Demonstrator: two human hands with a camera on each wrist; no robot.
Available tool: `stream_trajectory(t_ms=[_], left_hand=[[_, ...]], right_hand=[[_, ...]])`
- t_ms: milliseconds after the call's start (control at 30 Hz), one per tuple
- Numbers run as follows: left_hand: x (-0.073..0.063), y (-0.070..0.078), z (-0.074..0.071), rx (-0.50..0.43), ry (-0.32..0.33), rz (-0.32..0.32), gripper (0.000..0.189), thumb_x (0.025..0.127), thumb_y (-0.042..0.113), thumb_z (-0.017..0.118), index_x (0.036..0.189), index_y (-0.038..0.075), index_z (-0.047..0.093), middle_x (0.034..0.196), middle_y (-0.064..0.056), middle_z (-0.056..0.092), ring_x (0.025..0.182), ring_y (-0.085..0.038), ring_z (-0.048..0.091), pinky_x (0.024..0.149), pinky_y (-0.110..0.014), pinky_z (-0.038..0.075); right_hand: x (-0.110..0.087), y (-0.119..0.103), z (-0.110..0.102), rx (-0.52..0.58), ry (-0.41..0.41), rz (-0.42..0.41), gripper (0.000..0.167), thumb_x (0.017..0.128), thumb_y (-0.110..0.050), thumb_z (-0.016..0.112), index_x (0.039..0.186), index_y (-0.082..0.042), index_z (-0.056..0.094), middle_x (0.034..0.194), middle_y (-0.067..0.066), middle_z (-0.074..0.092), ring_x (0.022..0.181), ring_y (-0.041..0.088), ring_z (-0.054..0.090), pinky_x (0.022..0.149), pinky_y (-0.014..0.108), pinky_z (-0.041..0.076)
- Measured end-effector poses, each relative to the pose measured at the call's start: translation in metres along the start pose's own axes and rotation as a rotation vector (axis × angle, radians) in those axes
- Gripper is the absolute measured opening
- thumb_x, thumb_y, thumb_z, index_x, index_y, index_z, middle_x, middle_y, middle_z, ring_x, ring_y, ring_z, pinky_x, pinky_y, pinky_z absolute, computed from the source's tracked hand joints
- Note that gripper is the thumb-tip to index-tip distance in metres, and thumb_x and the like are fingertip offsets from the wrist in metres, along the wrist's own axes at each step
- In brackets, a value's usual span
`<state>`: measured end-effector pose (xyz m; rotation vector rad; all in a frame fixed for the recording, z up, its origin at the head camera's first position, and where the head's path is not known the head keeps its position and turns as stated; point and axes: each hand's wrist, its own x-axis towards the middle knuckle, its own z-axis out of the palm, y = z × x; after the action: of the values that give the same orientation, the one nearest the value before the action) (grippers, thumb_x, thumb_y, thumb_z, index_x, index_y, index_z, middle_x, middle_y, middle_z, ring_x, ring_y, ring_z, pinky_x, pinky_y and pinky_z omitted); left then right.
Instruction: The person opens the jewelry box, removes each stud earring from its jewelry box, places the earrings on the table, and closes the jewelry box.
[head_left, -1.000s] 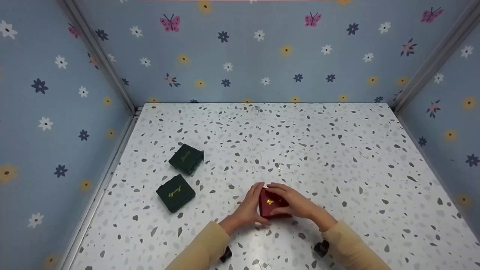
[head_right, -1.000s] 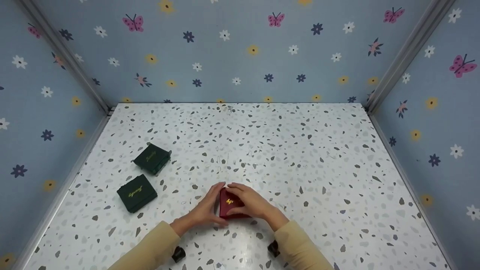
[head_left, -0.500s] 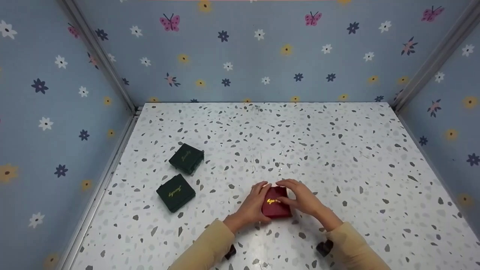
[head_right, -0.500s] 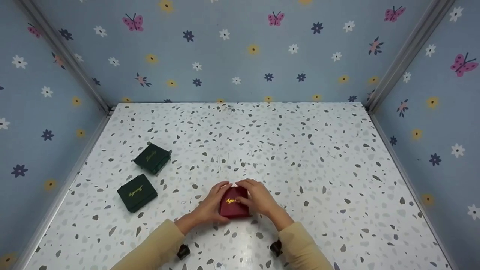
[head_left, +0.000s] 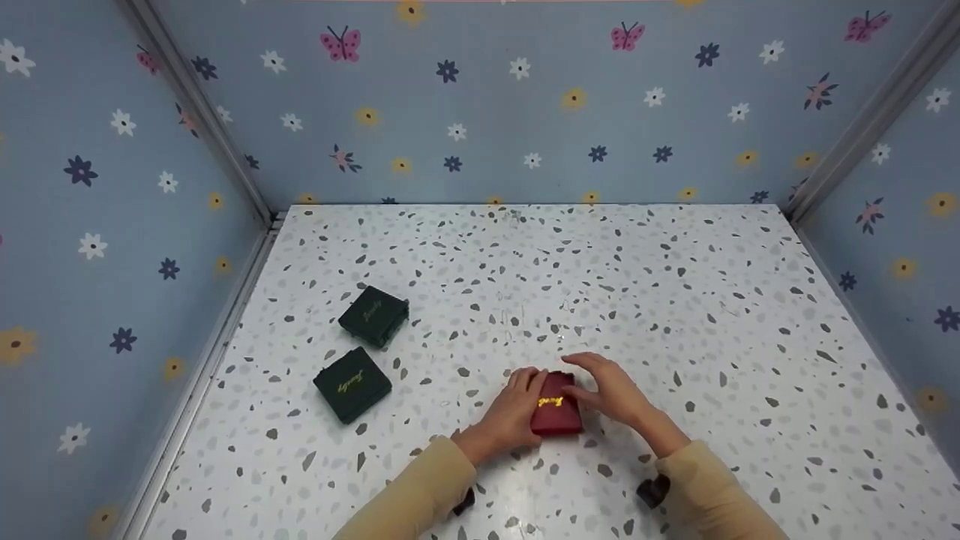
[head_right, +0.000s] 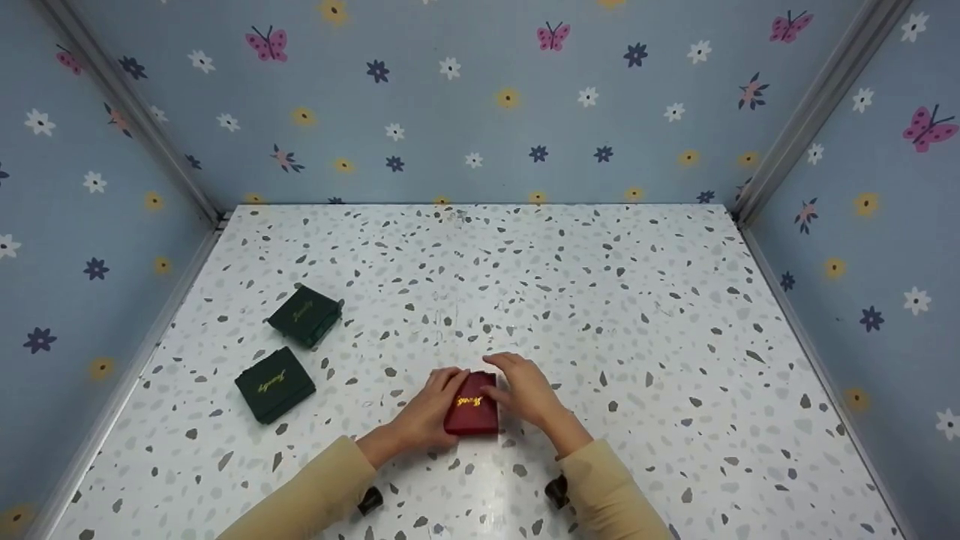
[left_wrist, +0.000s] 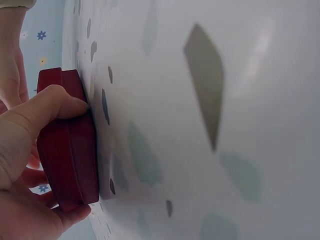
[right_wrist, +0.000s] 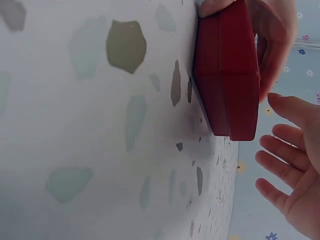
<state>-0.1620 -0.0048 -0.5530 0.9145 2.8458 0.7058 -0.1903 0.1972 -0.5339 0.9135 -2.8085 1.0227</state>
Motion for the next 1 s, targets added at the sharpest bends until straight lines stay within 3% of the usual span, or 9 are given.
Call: stream_trajectory(t_ms=[333, 600, 1000], left_hand=[[-0.002, -0.003, -0.008, -0.037, -0.009, -0.033, 0.101, 0.052, 0.019, 0.081, 0.135, -0.003, 0.027, 0.129, -0.015, 0.031, 0.120, -0.025, 0.029, 0.095, -0.029, 0.034], [-0.003, -0.015, -0.015, -0.058, 0.029, -0.059, 0.102, 0.052, 0.018, 0.082, 0.134, -0.004, 0.027, 0.129, -0.015, 0.031, 0.120, -0.025, 0.028, 0.095, -0.031, 0.035], [0.001, -0.036, -0.033, -0.109, 0.045, -0.189, 0.100, 0.056, 0.015, 0.081, 0.136, -0.002, 0.024, 0.132, -0.016, 0.028, 0.122, -0.027, 0.025, 0.093, -0.039, 0.037]], right_hand=[[0.004, 0.006, -0.010, -0.066, -0.013, 0.103, 0.056, 0.078, -0.023, 0.067, 0.126, -0.002, 0.046, 0.125, 0.014, 0.048, 0.115, 0.028, 0.043, 0.093, 0.043, 0.036], [0.010, 0.014, -0.018, -0.078, 0.006, 0.079, 0.063, 0.077, -0.021, 0.068, 0.129, 0.001, 0.041, 0.128, 0.017, 0.045, 0.116, 0.033, 0.041, 0.093, 0.046, 0.035], [0.022, 0.025, -0.034, -0.150, 0.010, 0.119, 0.066, 0.078, -0.025, 0.067, 0.131, 0.002, 0.038, 0.130, 0.020, 0.041, 0.117, 0.036, 0.039, 0.094, 0.048, 0.033]])
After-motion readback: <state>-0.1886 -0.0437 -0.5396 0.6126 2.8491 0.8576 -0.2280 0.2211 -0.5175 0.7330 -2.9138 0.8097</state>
